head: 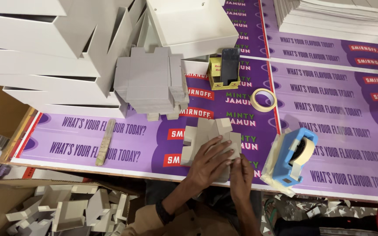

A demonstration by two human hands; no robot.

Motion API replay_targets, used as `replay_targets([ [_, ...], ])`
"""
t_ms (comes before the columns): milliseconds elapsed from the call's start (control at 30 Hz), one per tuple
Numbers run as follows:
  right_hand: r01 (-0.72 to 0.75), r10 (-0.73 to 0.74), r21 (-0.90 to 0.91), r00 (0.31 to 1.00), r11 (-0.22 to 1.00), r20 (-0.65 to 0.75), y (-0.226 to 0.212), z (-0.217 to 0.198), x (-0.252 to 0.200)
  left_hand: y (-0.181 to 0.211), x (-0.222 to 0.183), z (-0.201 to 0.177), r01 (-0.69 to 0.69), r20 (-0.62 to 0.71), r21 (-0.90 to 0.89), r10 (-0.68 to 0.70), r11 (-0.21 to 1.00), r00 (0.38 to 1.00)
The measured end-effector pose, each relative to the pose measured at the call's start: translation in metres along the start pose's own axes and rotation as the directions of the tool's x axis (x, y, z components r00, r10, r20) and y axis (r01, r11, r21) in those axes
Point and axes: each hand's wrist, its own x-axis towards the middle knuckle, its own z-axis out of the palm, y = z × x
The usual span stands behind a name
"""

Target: The person folds white cardboard pieces into small box shapes and secures them with clear tape. They repeatedly pick up flat pieces, fold the sides, apply tape to the seams, and place the finished boxes into a stack on the table.

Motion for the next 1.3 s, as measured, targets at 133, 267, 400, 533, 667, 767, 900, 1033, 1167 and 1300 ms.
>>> replay_targets([
  [133, 0.079, -0.076, -0.048, 0.995, 0.996, 0.066, -0.009, 0.017, -0.004, -0.005, 0.005, 0.005, -0.010, -0.089, 0.010, 0.011, 1.000, 0.996],
  [267, 0.112, -0.105, -0.165, 0.993, 0.980, 0.052, -0.027, 0.031, 0.000, -0.009, 0.003, 0.004, -0.019, -0.094, 0.024, 0.022, 1.000, 0.995],
  [400, 0.265, -0.231, -0.347, 0.963, 0.899, 0.139, -0.057, 0.034, -0.008, -0.007, -0.002, 0.000, 0.011, -0.064, 0.004, -0.011, 1.000, 0.998],
  [533, 0.370, -0.441, -0.566, 0.898, 0.737, 0.012, -0.096, -0.001, -0.014, -0.013, -0.001, 0.002, -0.015, -0.069, 0.047, 0.019, 0.999, 0.997],
  [667, 0.113, -0.511, -0.787, 0.814, 0.606, -0.276, -0.111, -0.077, -0.011, -0.024, -0.009, 0.010, -0.002, -0.111, 0.032, 0.005, 0.999, 0.994],
  [767, -0.112, -0.284, -0.681, 0.851, 0.724, -0.442, -0.097, -0.126, -0.006, -0.029, -0.014, 0.020, 0.003, -0.159, 0.021, 0.000, 1.000, 0.987],
  [900, -0.193, -0.041, -0.447, 0.886, 0.874, -0.463, -0.067, -0.152, 0.001, -0.030, -0.017, 0.021, 0.019, -0.161, 0.066, -0.008, 0.998, 0.987],
  [1033, -0.005, -0.130, -0.304, 0.898, 0.953, -0.420, -0.055, -0.150, 0.014, -0.024, -0.014, 0.013, 0.031, -0.142, 0.081, -0.020, 0.996, 0.990],
  [1167, -0.003, -0.222, -0.432, 0.855, 0.902, -0.468, -0.067, -0.142, 0.008, -0.018, -0.008, 0.009, 0.025, -0.146, 0.085, -0.012, 0.996, 0.989],
  [1300, 0.027, -0.368, -0.715, 0.871, 0.698, -0.326, -0.076, -0.130, -0.021, -0.017, -0.006, 0.008, -0.004, -0.141, 0.116, 0.021, 0.993, 0.990],
])
